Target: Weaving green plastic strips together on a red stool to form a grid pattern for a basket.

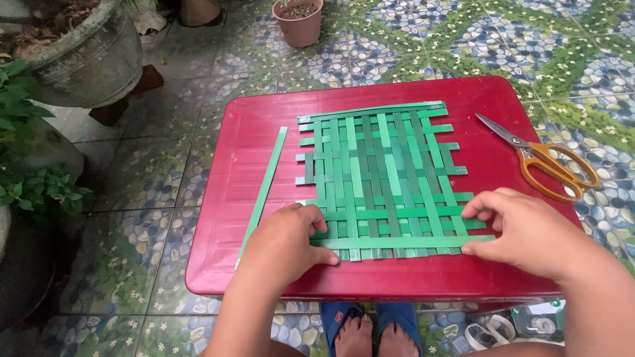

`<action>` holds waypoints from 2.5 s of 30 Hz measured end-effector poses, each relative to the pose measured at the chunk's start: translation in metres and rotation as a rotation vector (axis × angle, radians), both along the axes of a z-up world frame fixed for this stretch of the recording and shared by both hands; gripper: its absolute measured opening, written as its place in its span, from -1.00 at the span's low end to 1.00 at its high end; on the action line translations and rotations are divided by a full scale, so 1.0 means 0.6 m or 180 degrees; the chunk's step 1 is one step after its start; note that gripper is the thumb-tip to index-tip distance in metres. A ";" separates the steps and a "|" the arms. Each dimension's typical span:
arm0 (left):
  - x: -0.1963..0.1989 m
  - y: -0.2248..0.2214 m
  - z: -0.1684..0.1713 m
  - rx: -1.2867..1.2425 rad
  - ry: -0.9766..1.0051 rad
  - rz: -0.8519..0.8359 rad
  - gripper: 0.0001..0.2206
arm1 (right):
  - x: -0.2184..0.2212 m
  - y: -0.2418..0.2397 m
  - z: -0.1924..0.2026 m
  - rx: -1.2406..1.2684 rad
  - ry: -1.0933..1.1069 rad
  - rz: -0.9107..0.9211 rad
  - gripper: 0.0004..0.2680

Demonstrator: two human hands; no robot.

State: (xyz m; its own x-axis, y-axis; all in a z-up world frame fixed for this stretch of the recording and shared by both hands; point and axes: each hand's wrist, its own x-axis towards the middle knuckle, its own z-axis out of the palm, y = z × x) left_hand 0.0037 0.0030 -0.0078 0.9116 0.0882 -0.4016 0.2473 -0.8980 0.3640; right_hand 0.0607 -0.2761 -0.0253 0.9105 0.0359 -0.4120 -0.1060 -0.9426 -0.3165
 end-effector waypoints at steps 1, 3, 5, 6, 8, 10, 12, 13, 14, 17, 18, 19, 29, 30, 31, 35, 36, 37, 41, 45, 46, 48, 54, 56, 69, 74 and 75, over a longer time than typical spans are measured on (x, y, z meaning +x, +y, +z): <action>0.001 0.002 -0.002 0.0028 0.0003 -0.0013 -0.62 | 0.000 0.000 0.000 -0.0049 0.0083 0.0048 -0.70; 0.002 0.008 -0.009 0.0057 0.0004 -0.0022 -0.64 | -0.002 0.007 0.006 -0.0097 0.0165 0.0100 -0.71; 0.004 0.017 -0.016 0.0023 -0.0113 -0.0032 -0.68 | -0.007 0.023 0.019 -0.0360 0.0389 0.0307 -0.68; 0.001 0.018 -0.008 0.0025 -0.0118 -0.0032 -0.68 | -0.009 0.028 0.022 -0.0358 0.0383 0.0307 -0.68; -0.003 0.017 0.006 -0.0044 -0.0055 0.0141 -0.73 | -0.014 0.037 0.028 -0.0326 0.0549 0.0309 -0.69; -0.006 0.016 0.006 -0.0174 -0.0230 0.0110 -0.75 | -0.014 0.035 0.021 -0.0271 0.0557 0.0351 -0.71; -0.005 0.016 -0.001 -0.0307 -0.0412 0.0084 -0.77 | -0.014 0.034 0.016 -0.0219 0.0557 0.0397 -0.72; -0.004 0.016 -0.008 -0.0346 -0.0656 0.0012 -0.79 | -0.013 0.033 0.014 -0.0211 0.0543 0.0425 -0.73; -0.003 0.016 -0.015 -0.0384 -0.0901 -0.0061 -0.81 | -0.013 0.033 0.013 -0.0203 0.0529 0.0452 -0.73; 0.000 0.013 -0.014 -0.0414 -0.0969 -0.0061 -0.83 | -0.016 0.037 0.023 -0.0215 0.0571 0.0383 -0.74; 0.001 0.013 -0.014 -0.0415 -0.0968 -0.0064 -0.83 | -0.015 0.036 0.024 -0.0214 0.0572 0.0380 -0.74; 0.001 0.013 -0.014 -0.0403 -0.0945 -0.0111 -0.82 | -0.014 0.036 0.024 -0.0258 0.0579 0.0378 -0.73; 0.002 0.003 -0.021 -0.0368 -0.0969 -0.0443 -0.75 | -0.007 0.025 0.013 -0.0324 0.0256 0.0414 -0.59; 0.002 0.003 -0.020 -0.0369 -0.0976 -0.0442 -0.75 | -0.009 0.028 0.017 -0.0325 0.0250 0.0415 -0.59; 0.002 0.002 -0.019 -0.0361 -0.0908 -0.0445 -0.75 | -0.010 0.031 0.022 -0.0345 0.0314 0.0415 -0.60; 0.002 0.004 -0.020 -0.0377 -0.0909 -0.0435 -0.74 | -0.014 0.036 0.029 -0.0355 0.0426 0.0308 -0.62; 0.002 0.004 -0.017 -0.0374 -0.0914 -0.0432 -0.74 | -0.013 0.035 0.028 -0.0353 0.0421 0.0311 -0.62; 0.002 0.004 -0.014 -0.0395 -0.0867 -0.0343 -0.75 | -0.012 0.035 0.028 -0.0340 0.0443 0.0307 -0.61; 0.010 0.027 -0.029 -0.0435 -0.1312 0.0105 -0.78 | -0.009 0.027 0.020 -0.0329 0.0352 0.0301 -0.62; 0.015 0.077 -0.058 0.0013 -0.1803 0.0637 -0.80 | -0.011 0.030 0.029 -0.0327 0.0406 0.0249 -0.61; 0.014 0.085 -0.060 0.0155 -0.1633 0.0890 -0.74 | -0.012 0.030 0.030 -0.0238 0.0353 0.0185 -0.63; 0.014 0.096 -0.060 0.0305 -0.1473 0.1156 -0.67 | -0.013 0.031 0.032 -0.0144 0.0289 0.0136 -0.66; 0.015 0.107 -0.053 0.0247 -0.0433 0.1727 -0.63 | -0.009 0.037 0.025 -0.0036 -0.0160 -0.0126 -0.76; 0.016 0.108 -0.047 0.0247 -0.0257 0.1656 -0.69 | -0.009 0.040 0.025 -0.0030 -0.0212 -0.0151 -0.78; 0.014 0.083 0.010 -0.0862 -0.0541 0.2230 -0.77 | 0.006 0.054 0.004 0.0057 -0.0597 -0.0063 -0.81; 0.018 0.081 0.001 -0.1398 -0.1553 0.1982 -0.65 | 0.107 0.092 -0.040 0.0645 -0.2257 0.0883 -0.76; 0.017 0.084 0.004 -0.1404 -0.1563 0.1988 -0.65 | 0.129 0.111 -0.030 0.0641 -0.2266 0.0893 -0.76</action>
State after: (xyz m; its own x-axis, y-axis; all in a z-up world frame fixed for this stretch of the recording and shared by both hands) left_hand 0.0140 0.0534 -0.0052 0.8270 0.5541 -0.0949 0.3685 -0.4068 0.8359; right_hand 0.1380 -0.2098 -0.0430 0.8987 0.3151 0.3051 0.4192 -0.8215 -0.3865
